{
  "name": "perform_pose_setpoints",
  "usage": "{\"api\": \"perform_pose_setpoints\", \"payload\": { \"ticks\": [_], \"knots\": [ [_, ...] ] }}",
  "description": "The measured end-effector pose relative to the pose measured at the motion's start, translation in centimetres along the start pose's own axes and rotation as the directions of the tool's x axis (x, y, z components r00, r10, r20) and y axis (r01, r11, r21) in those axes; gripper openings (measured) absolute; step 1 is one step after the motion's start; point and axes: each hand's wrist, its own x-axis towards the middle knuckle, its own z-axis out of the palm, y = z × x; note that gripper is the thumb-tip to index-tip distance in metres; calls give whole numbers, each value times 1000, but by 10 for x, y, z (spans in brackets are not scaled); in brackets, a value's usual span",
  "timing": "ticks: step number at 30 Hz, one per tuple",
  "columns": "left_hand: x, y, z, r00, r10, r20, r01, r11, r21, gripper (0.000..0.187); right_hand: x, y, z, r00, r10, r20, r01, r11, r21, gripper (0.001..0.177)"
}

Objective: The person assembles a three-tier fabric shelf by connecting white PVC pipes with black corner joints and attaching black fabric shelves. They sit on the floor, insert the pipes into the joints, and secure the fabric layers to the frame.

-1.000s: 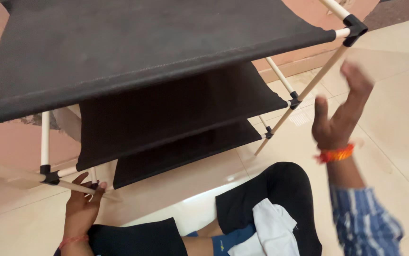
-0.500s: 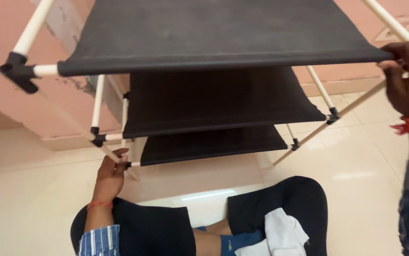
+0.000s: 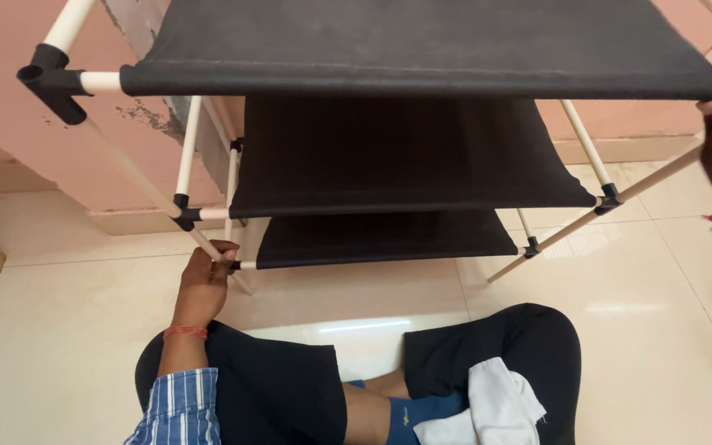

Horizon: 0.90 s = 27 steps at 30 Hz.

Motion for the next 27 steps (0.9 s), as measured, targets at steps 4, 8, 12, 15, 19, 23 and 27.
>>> {"api": "perform_pose_setpoints", "payload": {
  "ticks": [4, 8, 12, 15, 19, 23, 27],
  "knots": [
    [2, -2, 2, 998, 50, -26, -50, 999, 16, 21, 11, -37, -3, 988, -143, -65, 131, 977, -170, 51],
    [-1, -8, 0, 1000, 13, -21, -12, 999, 46, 22, 17, -56, -1, 994, -84, -69, 68, 974, -216, 51],
    [3, -9, -1, 997, 51, -66, -43, 992, 119, 23, 37, -38, 3, 1000, -2, 10, 3, 999, -43, 30],
    [4, -13, 1, 996, 39, -85, -30, 994, 104, 23, 41, -40, -2, 986, 138, 88, -129, 987, -99, 32],
    [9, -17, 4, 995, 4, -101, 3, 997, 72, 24, 63, -56, -22, 934, 195, 300, -166, 979, -120, 26],
    [11, -21, 4, 991, 55, -118, -37, 989, 143, 26, 82, -67, -26, 878, 209, 431, -113, 965, -237, 23],
    [11, -20, 5, 990, 57, -128, -34, 984, 178, 26, 68, -72, -9, 977, 85, 198, -13, 941, -339, 24]
  ]
}}
